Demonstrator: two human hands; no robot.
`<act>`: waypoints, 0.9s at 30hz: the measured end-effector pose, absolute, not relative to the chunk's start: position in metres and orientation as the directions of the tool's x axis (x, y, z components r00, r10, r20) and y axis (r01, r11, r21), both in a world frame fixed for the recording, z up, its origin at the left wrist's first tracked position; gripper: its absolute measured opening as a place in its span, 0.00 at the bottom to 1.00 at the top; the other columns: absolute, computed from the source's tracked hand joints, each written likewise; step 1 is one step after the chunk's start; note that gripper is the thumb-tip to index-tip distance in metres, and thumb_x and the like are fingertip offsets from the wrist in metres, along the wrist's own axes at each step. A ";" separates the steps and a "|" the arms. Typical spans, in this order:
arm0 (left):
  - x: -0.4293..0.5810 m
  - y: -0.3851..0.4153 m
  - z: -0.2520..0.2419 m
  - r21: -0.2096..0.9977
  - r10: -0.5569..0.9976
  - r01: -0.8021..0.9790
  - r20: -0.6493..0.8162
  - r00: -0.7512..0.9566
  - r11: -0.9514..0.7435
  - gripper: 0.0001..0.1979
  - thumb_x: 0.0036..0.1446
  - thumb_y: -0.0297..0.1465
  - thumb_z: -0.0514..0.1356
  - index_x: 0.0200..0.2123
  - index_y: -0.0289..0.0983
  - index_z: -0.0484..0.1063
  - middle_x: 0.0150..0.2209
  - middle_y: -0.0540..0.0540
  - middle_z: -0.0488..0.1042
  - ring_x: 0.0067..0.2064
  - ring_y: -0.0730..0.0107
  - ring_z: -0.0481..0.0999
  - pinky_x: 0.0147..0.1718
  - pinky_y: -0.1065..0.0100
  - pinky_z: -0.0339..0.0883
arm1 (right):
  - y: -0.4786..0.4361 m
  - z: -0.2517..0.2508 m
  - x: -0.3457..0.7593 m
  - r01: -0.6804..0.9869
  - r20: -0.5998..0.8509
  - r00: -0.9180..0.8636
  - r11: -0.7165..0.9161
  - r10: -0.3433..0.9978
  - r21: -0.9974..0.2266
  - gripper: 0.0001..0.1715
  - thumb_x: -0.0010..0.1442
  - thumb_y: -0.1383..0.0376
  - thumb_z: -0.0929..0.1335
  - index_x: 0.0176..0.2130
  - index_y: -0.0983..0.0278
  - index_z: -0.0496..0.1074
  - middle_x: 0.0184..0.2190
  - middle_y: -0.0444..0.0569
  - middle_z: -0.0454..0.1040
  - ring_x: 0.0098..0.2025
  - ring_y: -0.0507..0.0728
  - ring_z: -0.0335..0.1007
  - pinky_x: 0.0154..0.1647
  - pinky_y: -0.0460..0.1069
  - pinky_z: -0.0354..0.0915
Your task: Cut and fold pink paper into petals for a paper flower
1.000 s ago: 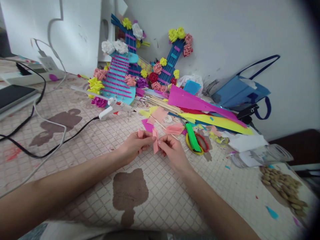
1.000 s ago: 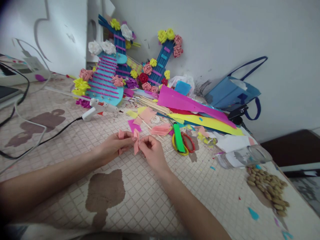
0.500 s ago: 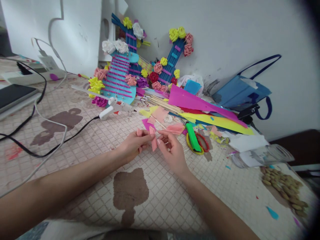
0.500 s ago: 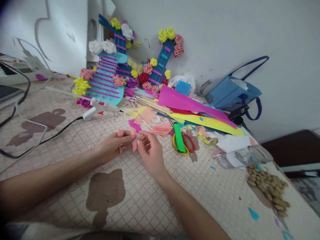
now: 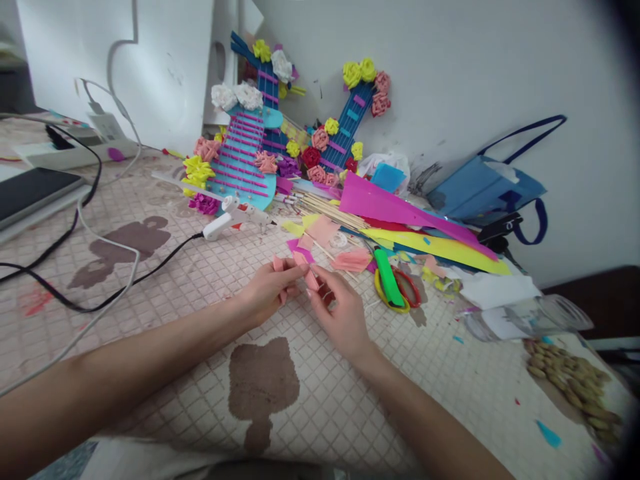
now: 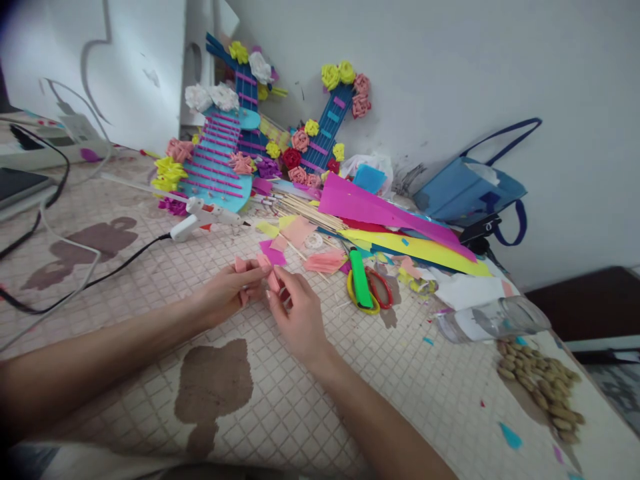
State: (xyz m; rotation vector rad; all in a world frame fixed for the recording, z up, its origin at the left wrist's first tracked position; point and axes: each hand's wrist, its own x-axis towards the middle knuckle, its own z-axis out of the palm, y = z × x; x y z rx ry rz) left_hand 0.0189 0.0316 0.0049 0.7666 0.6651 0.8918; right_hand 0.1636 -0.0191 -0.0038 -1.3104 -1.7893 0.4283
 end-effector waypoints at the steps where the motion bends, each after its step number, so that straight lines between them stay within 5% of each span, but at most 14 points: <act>1: 0.019 0.032 0.005 0.807 0.863 -0.430 -0.183 0.470 0.405 0.09 0.49 0.32 0.67 0.26 0.31 0.73 0.28 0.47 0.71 0.25 0.82 0.61 0.21 0.77 0.51 | -0.019 -0.004 0.163 0.611 0.438 -0.083 0.392 0.895 -0.687 0.20 0.60 0.68 0.64 0.53 0.60 0.68 0.39 0.50 0.74 0.33 0.53 0.69 0.34 0.49 0.69; 8: 0.017 0.033 0.004 0.859 0.897 -0.374 -0.191 0.398 0.349 0.12 0.46 0.35 0.69 0.27 0.33 0.72 0.28 0.51 0.68 0.22 0.83 0.56 0.18 0.74 0.46 | -0.018 0.002 0.166 0.606 0.425 -0.044 0.362 0.904 -0.708 0.17 0.59 0.70 0.62 0.47 0.60 0.72 0.39 0.49 0.76 0.36 0.54 0.70 0.37 0.50 0.67; 14: 0.018 0.032 0.007 0.922 0.904 -0.277 -0.146 0.401 0.272 0.14 0.46 0.37 0.68 0.27 0.33 0.71 0.26 0.49 0.69 0.23 0.79 0.60 0.21 0.72 0.49 | -0.018 0.002 0.167 0.584 0.413 -0.081 0.379 0.907 -0.718 0.23 0.59 0.68 0.63 0.55 0.60 0.67 0.43 0.50 0.75 0.38 0.54 0.70 0.39 0.50 0.67; 27: 0.017 0.032 0.003 0.914 0.880 -0.269 -0.163 0.446 0.305 0.14 0.47 0.37 0.68 0.28 0.31 0.72 0.27 0.48 0.70 0.23 0.81 0.60 0.20 0.73 0.47 | -0.017 0.001 0.168 0.574 0.438 -0.102 0.413 0.893 -0.707 0.22 0.60 0.69 0.63 0.54 0.59 0.68 0.45 0.50 0.75 0.43 0.56 0.71 0.44 0.51 0.66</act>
